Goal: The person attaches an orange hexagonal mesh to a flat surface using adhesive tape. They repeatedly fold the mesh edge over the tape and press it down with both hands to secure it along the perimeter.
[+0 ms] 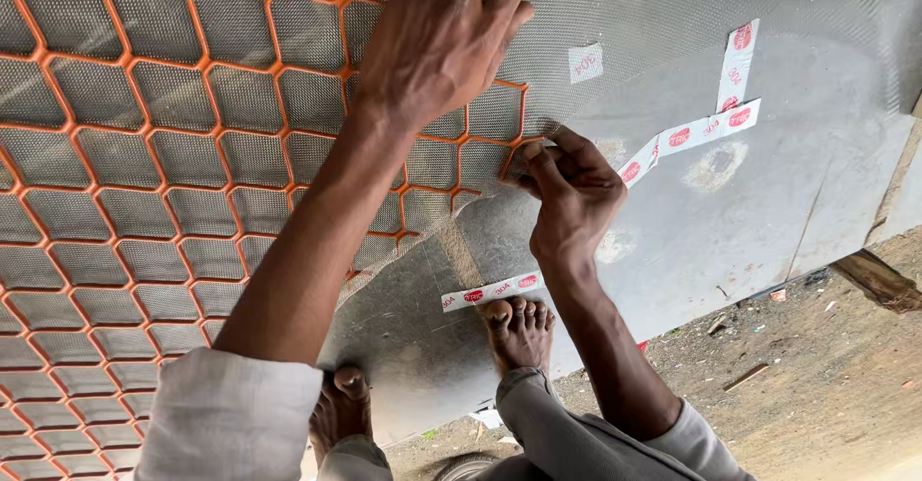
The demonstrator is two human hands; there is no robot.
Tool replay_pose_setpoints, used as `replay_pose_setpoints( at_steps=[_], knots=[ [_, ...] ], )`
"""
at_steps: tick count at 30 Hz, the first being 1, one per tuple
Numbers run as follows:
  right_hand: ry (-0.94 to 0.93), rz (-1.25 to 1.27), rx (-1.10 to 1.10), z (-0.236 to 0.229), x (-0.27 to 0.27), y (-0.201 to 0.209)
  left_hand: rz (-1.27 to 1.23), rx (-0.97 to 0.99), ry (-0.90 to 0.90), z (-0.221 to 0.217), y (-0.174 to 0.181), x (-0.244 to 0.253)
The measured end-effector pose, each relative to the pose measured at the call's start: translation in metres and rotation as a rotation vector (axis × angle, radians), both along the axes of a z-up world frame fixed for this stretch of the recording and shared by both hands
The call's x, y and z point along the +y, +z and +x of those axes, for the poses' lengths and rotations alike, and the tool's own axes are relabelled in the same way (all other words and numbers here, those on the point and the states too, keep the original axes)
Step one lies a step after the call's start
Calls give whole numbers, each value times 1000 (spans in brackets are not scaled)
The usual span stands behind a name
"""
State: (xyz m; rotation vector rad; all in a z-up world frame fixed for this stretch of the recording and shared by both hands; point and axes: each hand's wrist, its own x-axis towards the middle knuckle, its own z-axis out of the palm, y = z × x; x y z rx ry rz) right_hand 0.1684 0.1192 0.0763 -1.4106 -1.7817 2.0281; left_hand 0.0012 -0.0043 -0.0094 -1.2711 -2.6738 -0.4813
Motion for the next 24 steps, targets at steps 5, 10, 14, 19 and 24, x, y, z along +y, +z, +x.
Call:
replay_pose_setpoints(
  at_steps=[5,10,14,19,24],
  knots=[
    [72,-70,34,-9,5,25,11,30,28,5,1,3],
    [14,-392,-46,-18,17,57,21,23,41,10,0,3],
    [27,-500,-74,-29,18,66,-2,21,25,10,4,0],
    [-14,-583,-147,-40,16,72,16,61,65,9,8,2],
    [-69,-598,-184,-54,2,73,-3,36,80,9,11,3]
  ],
)
